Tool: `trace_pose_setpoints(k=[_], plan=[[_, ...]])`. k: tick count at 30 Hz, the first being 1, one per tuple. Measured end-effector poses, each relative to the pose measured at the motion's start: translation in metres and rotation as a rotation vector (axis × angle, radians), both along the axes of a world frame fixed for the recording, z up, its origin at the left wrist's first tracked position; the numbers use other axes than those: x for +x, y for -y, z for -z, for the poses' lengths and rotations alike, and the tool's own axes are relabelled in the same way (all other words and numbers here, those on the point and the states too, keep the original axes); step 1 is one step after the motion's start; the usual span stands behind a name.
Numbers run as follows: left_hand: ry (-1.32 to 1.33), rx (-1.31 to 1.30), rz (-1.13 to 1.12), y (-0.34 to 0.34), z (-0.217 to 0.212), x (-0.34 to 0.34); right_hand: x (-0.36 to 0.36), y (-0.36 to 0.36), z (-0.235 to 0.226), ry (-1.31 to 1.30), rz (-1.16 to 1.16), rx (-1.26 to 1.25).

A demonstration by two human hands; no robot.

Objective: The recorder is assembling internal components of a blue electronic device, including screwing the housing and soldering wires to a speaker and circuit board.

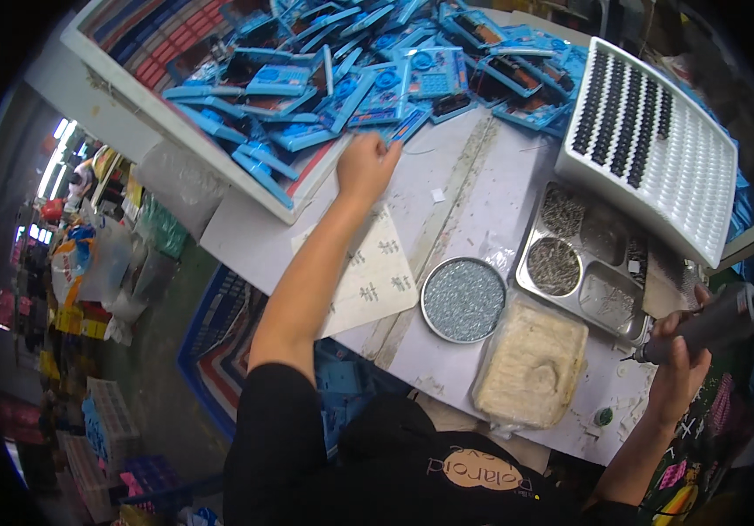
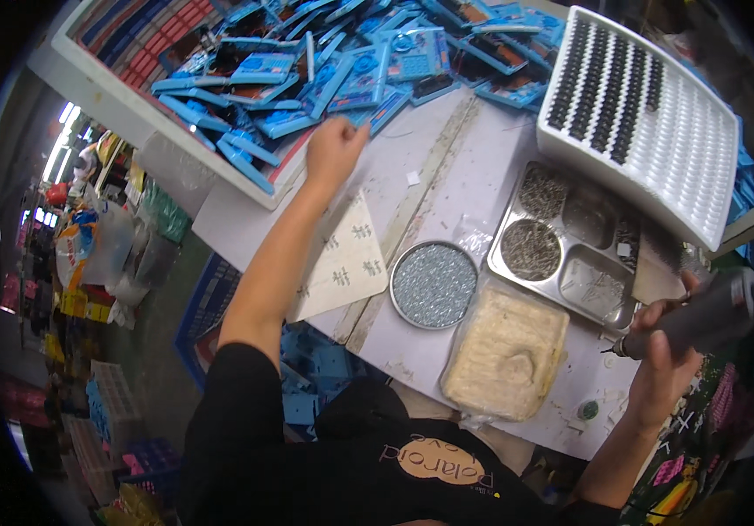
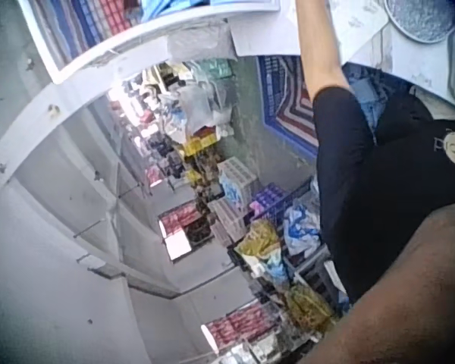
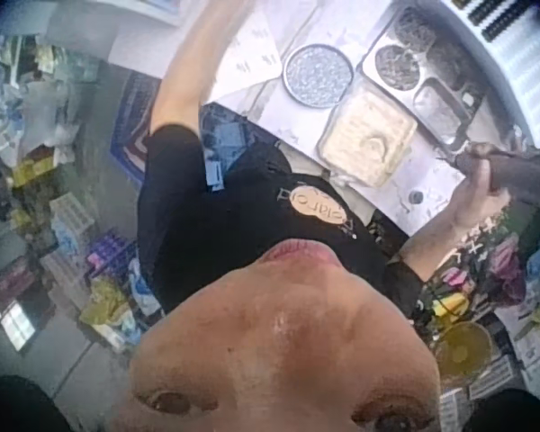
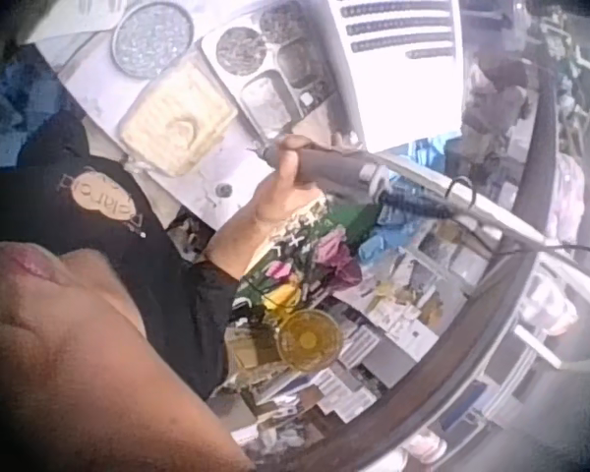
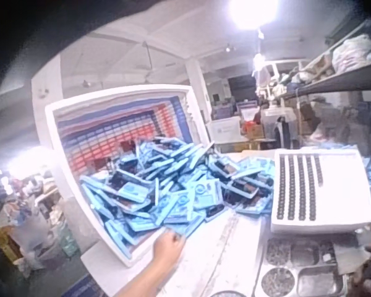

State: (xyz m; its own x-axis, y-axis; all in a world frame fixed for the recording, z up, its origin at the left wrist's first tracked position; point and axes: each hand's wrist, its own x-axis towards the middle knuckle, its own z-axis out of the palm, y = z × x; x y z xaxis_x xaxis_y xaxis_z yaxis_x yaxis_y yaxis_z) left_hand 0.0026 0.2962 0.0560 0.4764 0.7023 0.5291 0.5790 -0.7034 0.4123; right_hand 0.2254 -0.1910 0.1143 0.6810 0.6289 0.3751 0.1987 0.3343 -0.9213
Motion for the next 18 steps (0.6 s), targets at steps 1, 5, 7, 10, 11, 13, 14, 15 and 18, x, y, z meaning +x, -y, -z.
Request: trace_pose_setpoints(k=[1, 5, 7, 10, 11, 13, 14, 15, 18], plan=[[-0.089, 0.083, -0.143, -0.026, 0.007, 0.03, -0.009, -0.007, -0.006, 0.049, 0.064, -0.008], [-0.377, 0.037, -0.362, -0.063, 0.007, 0.108, -0.006, 0.012, -0.001, 0.202, 0.327, -0.075], [-0.45, 0.059, -0.37, -0.089, 0.017, 0.115, -0.004, 0.026, 0.0, 0.229, 0.382, -0.143], [-0.465, 0.089, -0.349, -0.107, 0.013, 0.113, -0.002, 0.048, 0.008, 0.167, 0.406, -0.225], [-0.445, 0.085, -0.368, -0.112, 0.009, 0.114, -0.002, 0.05, 0.011, 0.158, 0.39, -0.228], [-0.386, 0.092, -0.378, -0.114, -0.005, 0.108, -0.002, 0.054, 0.015, 0.147, 0.361, -0.223], [-0.352, 0.099, -0.369, -0.115, -0.013, 0.099, -0.003, 0.054, 0.015, 0.148, 0.334, -0.21], [-0.321, 0.109, -0.362, -0.114, -0.025, 0.088, -0.006, 0.051, 0.015, 0.145, 0.305, -0.194], [-0.191, 0.137, -0.425, -0.094, -0.06, 0.06, -0.022, 0.044, 0.018, 0.103, 0.228, -0.137]])
